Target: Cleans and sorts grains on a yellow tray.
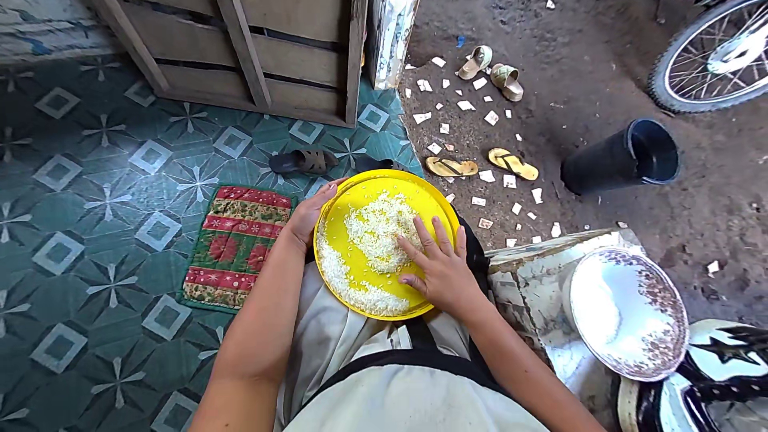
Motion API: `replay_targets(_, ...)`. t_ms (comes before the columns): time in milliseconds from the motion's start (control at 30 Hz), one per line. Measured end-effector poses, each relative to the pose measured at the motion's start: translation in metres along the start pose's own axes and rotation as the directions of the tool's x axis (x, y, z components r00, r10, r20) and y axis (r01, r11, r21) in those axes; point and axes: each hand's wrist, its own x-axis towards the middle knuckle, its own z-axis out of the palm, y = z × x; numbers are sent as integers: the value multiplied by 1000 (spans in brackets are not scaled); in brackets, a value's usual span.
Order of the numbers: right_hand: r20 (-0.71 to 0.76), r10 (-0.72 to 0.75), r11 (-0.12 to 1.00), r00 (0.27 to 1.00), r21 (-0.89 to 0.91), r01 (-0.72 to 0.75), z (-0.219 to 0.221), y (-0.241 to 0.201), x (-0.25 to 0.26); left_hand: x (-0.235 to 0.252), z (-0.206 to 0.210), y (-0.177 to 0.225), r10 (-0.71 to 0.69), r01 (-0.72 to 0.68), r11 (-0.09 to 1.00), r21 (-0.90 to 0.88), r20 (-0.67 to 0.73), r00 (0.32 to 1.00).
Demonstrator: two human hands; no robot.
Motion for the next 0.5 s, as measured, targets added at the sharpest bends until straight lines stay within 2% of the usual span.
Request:
replay_targets(267,22,-70,997,997,13,70,0,-7,-11,2,-5,-5,24,-22,999,-48,46,999)
replay_targets(333,49,-83,996,995,42,81,-4,-5,-12,-1,1,0,5,-5,999,-48,15,1000)
replay_targets(500,4,-77,996,997,42,76,-2,-1,2,7,-11,-12,42,-40,999,-30,50,998)
